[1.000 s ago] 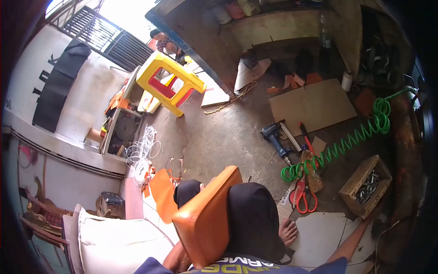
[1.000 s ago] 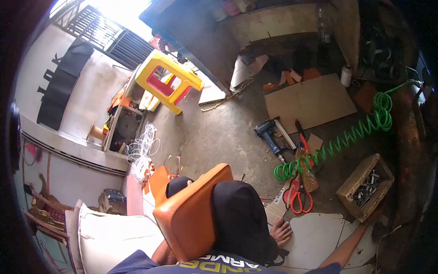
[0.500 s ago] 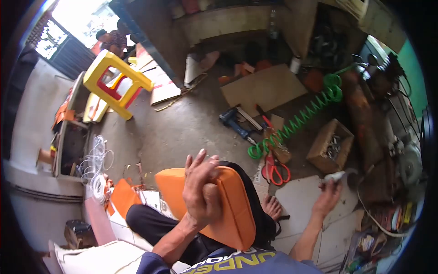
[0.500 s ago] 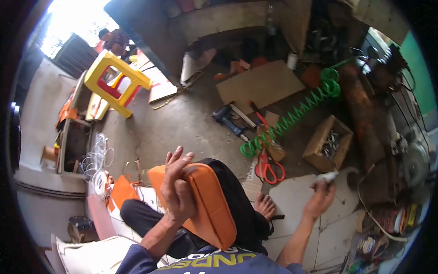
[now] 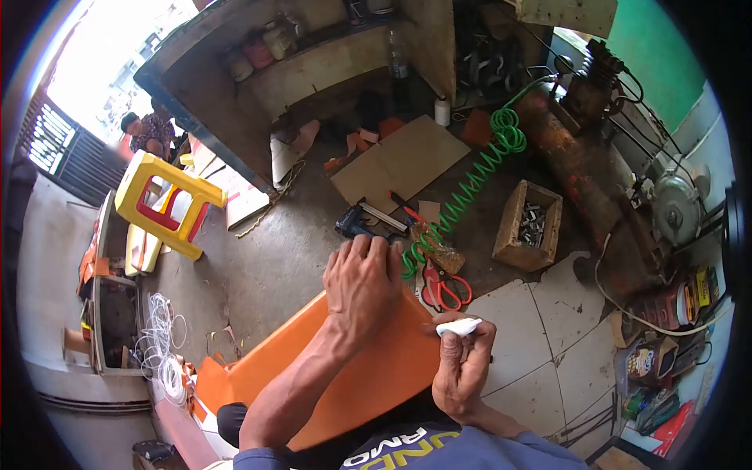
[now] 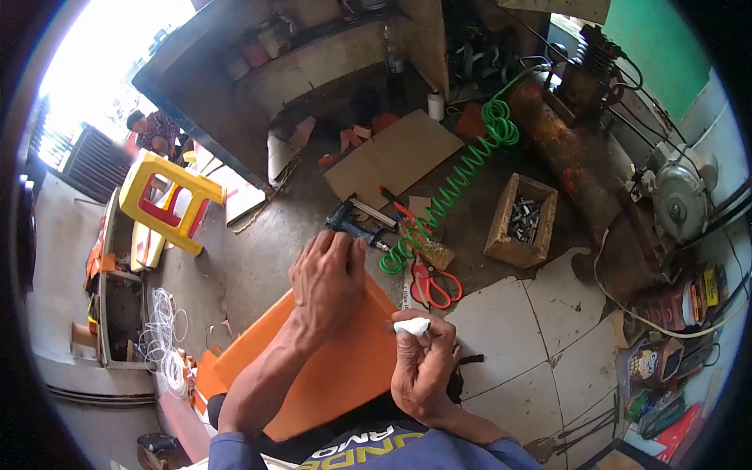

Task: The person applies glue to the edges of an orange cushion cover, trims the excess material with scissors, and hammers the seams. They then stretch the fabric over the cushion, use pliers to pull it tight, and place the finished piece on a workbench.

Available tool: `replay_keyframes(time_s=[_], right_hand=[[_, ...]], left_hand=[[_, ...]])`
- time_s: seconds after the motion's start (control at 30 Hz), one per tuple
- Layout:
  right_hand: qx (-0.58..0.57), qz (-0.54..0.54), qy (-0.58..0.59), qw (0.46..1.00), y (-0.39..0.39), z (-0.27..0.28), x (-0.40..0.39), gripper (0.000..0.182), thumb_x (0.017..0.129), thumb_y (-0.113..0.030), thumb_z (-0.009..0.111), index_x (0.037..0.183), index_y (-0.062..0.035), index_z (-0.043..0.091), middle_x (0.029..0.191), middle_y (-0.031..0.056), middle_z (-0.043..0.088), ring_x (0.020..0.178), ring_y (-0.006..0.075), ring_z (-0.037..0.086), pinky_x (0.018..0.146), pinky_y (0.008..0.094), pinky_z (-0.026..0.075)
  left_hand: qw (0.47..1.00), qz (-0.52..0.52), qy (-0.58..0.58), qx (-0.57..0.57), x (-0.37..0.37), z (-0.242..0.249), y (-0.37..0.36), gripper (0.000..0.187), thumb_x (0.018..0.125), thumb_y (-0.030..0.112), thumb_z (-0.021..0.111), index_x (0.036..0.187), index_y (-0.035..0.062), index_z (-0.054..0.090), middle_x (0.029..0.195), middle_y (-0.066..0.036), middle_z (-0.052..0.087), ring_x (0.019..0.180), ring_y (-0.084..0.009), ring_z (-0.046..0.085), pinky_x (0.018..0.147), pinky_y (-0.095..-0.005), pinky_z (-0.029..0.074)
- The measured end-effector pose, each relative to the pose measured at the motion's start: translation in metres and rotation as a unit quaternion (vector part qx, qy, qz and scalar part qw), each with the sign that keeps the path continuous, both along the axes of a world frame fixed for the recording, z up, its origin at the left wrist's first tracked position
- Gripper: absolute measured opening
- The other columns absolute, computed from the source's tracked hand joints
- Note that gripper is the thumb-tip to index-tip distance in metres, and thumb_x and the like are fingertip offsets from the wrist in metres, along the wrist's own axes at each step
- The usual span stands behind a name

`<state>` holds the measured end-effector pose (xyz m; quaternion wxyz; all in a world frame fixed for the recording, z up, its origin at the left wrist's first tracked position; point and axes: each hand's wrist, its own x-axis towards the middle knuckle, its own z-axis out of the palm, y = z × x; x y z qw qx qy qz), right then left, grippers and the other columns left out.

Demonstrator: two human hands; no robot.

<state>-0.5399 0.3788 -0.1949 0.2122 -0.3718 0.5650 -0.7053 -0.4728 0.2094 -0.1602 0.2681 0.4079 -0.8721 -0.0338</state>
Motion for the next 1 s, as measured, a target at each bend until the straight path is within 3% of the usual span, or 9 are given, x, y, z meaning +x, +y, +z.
replay_keyframes(time_s=[0.1,0.23,0.4,0.63,0.7,0.77,0.87,0.93,1.0], right_hand=[[-0.048,-0.055,0.035,0.997,-0.010,-0.008,-0.010,0.020,0.106,-0.007,0.053,0.120,0.0023,0.043,0.111,0.0204,0.063,0.093,0.0223,0.064,0.081,0.0329,0.054],[-0.030,-0.069,0.094,0.993,-0.008,-0.009,-0.022,0.021,0.103,-0.003,0.056,0.120,0.0033,0.044,0.107,0.0217,0.062,0.092,0.0258,0.064,0.080,0.0368,0.054],[-0.039,-0.046,0.141,0.988,0.002,0.002,-0.017,0.030,0.099,-0.004,0.062,0.122,0.0031,0.045,0.108,0.0228,0.064,0.089,0.0293,0.067,0.080,0.0370,0.055],[-0.086,-0.076,0.155,0.981,0.003,0.009,-0.021,0.032,0.099,-0.007,0.065,0.122,0.0045,0.048,0.098,0.0198,0.067,0.084,0.0305,0.068,0.075,0.0367,0.055],[0.045,-0.019,0.163,0.985,0.009,0.026,-0.028,0.030,0.098,-0.010,0.069,0.120,0.0052,0.053,0.099,0.0182,0.068,0.083,0.0301,0.068,0.076,0.0360,0.055],[0.070,0.006,0.151,0.986,0.013,0.033,-0.037,0.029,0.097,-0.011,0.071,0.118,0.0047,0.057,0.100,0.0163,0.069,0.082,0.0267,0.068,0.073,0.0354,0.055],[0.013,0.078,-0.059,0.995,0.019,0.035,-0.055,0.029,0.096,-0.012,0.073,0.118,0.0014,0.060,0.099,0.0137,0.068,0.079,0.0167,0.065,0.064,0.0309,0.053],[0.030,0.094,0.045,0.994,0.026,0.035,-0.080,0.025,0.094,-0.011,0.075,0.113,0.0003,0.064,0.102,0.0132,0.070,0.078,0.0161,0.067,0.065,0.0284,0.055],[0.036,0.093,0.077,0.992,0.030,0.038,-0.090,0.025,0.093,-0.011,0.076,0.112,-0.0002,0.064,0.101,0.0135,0.072,0.077,0.0164,0.069,0.064,0.0284,0.056]], left_hand=[[0.990,-0.119,0.071,0.009,0.008,0.007,-0.004,0.014,0.087,0.015,0.074,0.083,0.0068,0.063,0.092,-0.011,0.062,0.088,-0.0320,0.061,0.082,-0.0448,0.049],[0.959,-0.284,-0.002,-0.022,0.034,0.035,0.022,0.019,0.074,0.011,0.083,0.089,0.0081,0.071,0.092,-0.007,0.059,0.089,-0.0281,0.061,0.090,-0.0507,0.050],[0.966,-0.251,-0.042,-0.038,0.051,0.033,0.036,0.032,0.063,0.016,0.086,0.092,0.0123,0.072,0.095,-0.004,0.058,0.094,-0.0274,0.059,0.097,-0.0502,0.044],[0.961,-0.263,-0.090,0.007,0.045,0.049,0.036,0.030,0.066,0.016,0.083,0.093,0.0130,0.071,0.096,-0.004,0.058,0.094,-0.0254,0.058,0.090,-0.0453,0.039],[0.957,-0.263,-0.121,0.020,0.043,0.053,0.035,0.029,0.067,0.016,0.083,0.093,0.0131,0.071,0.096,-0.003,0.058,0.094,-0.0248,0.058,0.089,-0.0456,0.037],[0.959,-0.265,-0.102,0.015,0.044,0.052,0.035,0.028,0.068,0.016,0.082,0.093,0.0131,0.071,0.097,-0.004,0.057,0.094,-0.0257,0.057,0.091,-0.0469,0.038],[0.966,-0.247,-0.071,0.005,0.046,0.049,0.043,0.024,0.069,0.017,0.079,0.091,0.0133,0.070,0.097,-0.005,0.055,0.096,-0.0276,0.055,0.095,-0.0498,0.038],[0.971,-0.233,-0.054,-0.002,0.048,0.045,0.048,0.022,0.070,0.017,0.077,0.091,0.0134,0.070,0.098,-0.006,0.055,0.098,-0.0287,0.053,0.098,-0.0516,0.037],[0.974,-0.218,-0.067,-0.014,0.054,0.040,0.047,0.024,0.073,0.024,0.078,0.096,0.0186,0.071,0.107,-0.004,0.054,0.110,-0.0274,0.049,0.105,-0.0529,0.034]])
